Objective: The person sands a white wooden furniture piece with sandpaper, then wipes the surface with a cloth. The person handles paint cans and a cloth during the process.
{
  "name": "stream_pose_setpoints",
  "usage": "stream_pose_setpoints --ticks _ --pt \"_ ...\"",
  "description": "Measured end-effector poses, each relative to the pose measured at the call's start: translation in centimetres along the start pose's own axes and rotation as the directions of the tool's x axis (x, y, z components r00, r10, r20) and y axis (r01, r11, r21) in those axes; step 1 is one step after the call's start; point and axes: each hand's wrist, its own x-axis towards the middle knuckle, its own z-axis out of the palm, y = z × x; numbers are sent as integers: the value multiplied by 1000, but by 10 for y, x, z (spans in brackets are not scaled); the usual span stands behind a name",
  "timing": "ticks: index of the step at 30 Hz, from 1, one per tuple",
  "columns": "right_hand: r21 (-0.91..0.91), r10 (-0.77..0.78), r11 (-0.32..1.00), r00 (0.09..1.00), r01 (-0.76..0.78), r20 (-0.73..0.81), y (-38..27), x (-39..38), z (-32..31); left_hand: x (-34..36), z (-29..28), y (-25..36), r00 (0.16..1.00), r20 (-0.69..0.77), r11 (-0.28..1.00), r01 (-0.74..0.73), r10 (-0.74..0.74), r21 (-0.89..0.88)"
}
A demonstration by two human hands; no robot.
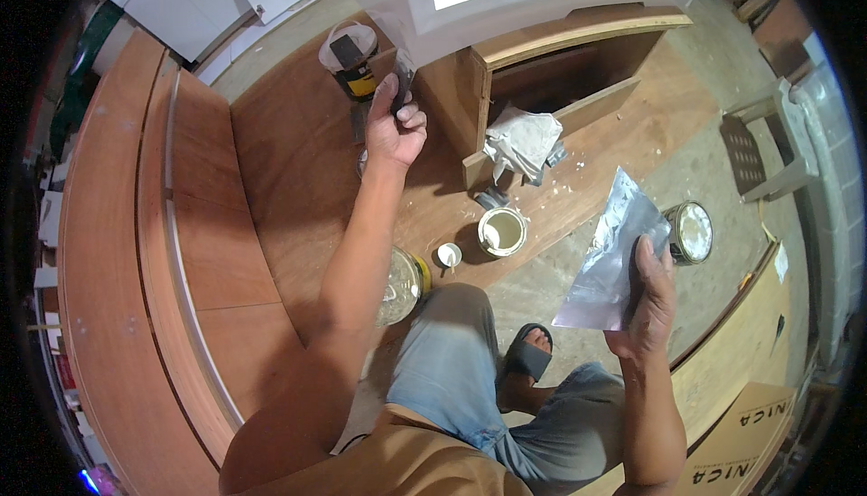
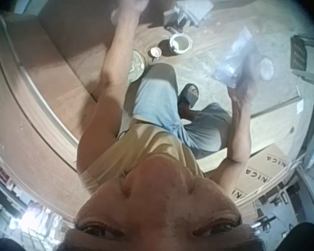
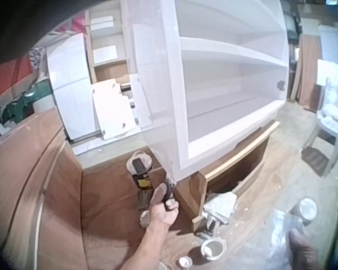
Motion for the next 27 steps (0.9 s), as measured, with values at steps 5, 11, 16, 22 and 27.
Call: stream_pose_setpoints --ticks 5,11,16,22,27 --pt "-2 -9 1000 996 8 -85 -2 -4 -6 5 18 5 994 20 989 -112 110 99" --pt "-39 -21 999 999 20 -28 -5 -7 2 1 41 16 984 21 970 -176 175 168" --pt "-19 -2 1000 999 1 -40 -7 -8 2 3 52 21 979 25 959 -201 200 199" --pt "6 -7 1000 998 7 -57 -4 -5 -4 4 62 25 971 10 948 -234 237 214" --pt "24 -3 1000 1000 4 -24 -5 -4 -3 2 70 24 986 -55 987 -157 158 22"
